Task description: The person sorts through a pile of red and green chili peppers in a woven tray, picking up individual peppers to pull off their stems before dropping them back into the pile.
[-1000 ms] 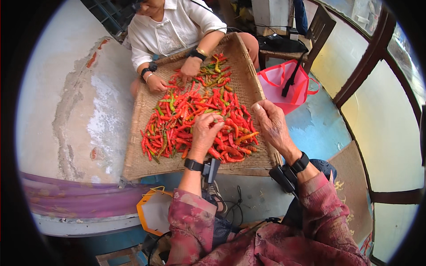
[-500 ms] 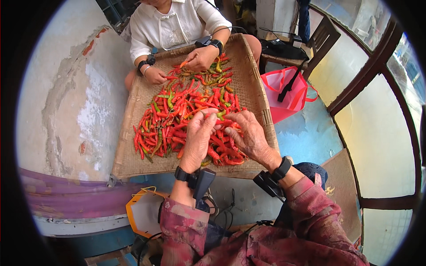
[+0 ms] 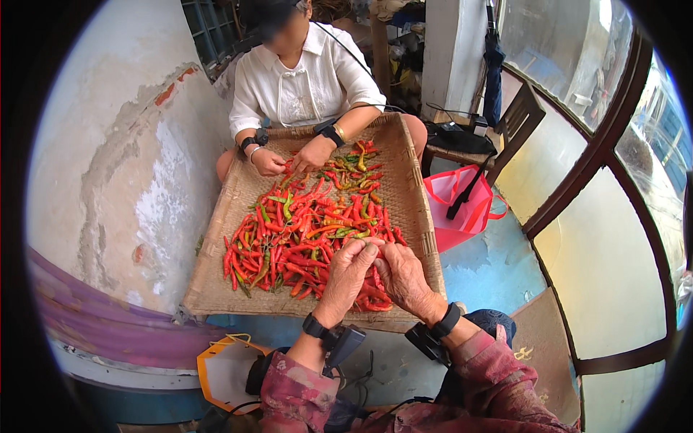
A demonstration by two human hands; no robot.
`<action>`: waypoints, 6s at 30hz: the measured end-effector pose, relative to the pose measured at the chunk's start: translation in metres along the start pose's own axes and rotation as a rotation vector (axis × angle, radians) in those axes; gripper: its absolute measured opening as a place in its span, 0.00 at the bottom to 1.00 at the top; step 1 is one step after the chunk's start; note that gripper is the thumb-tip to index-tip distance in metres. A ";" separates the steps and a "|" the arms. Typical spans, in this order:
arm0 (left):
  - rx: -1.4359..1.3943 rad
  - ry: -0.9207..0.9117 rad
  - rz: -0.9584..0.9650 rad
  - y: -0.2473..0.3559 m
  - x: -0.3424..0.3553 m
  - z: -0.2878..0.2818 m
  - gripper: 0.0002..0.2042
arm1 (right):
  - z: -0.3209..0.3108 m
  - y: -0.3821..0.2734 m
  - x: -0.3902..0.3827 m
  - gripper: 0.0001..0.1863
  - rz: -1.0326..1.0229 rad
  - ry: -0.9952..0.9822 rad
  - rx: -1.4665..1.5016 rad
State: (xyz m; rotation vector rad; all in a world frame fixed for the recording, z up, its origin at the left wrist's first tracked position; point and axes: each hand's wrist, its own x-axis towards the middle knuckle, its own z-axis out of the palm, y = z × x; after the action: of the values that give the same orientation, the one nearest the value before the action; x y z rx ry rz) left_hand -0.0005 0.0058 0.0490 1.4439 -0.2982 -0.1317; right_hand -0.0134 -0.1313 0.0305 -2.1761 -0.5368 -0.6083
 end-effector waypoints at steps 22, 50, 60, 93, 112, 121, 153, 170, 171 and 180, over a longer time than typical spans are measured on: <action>1.334 0.047 0.240 -0.039 0.030 -0.010 0.09 | -0.027 0.015 0.001 0.08 0.346 -0.033 0.148; 0.037 0.017 0.010 -0.005 0.002 0.010 0.08 | -0.023 0.025 0.003 0.06 0.801 -0.001 1.376; 0.603 0.094 0.326 0.005 0.002 -0.001 0.05 | -0.027 0.013 0.004 0.23 -0.119 -0.033 -0.152; -0.257 0.100 -0.201 -0.002 -0.003 -0.008 0.11 | -0.024 -0.007 -0.007 0.18 0.591 -0.478 0.823; 1.327 0.186 0.534 -0.018 0.017 -0.009 0.05 | -0.034 0.020 -0.005 0.13 0.637 -0.046 0.780; 1.225 0.113 0.349 -0.027 0.015 -0.012 0.04 | -0.029 0.026 -0.008 0.17 0.714 -0.137 0.785; -0.461 0.088 -0.230 -0.016 0.004 -0.027 0.08 | -0.003 0.015 -0.021 0.17 0.685 -0.489 1.152; 1.445 0.014 0.333 -0.051 0.045 -0.008 0.07 | -0.022 0.020 -0.024 0.16 0.678 -0.492 0.995; 1.460 -0.024 0.338 -0.051 0.046 -0.007 0.07 | -0.024 0.021 -0.023 0.15 0.696 -0.460 0.987; 1.309 -0.004 0.341 -0.033 0.038 -0.009 0.08 | -0.028 0.029 -0.014 0.15 0.702 -0.294 0.983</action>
State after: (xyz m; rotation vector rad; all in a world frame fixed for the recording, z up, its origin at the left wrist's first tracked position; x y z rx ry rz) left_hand 0.0414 -0.0001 0.0205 2.6433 -0.6963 0.4246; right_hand -0.0150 -0.1726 0.0214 -1.3410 -0.1195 0.3290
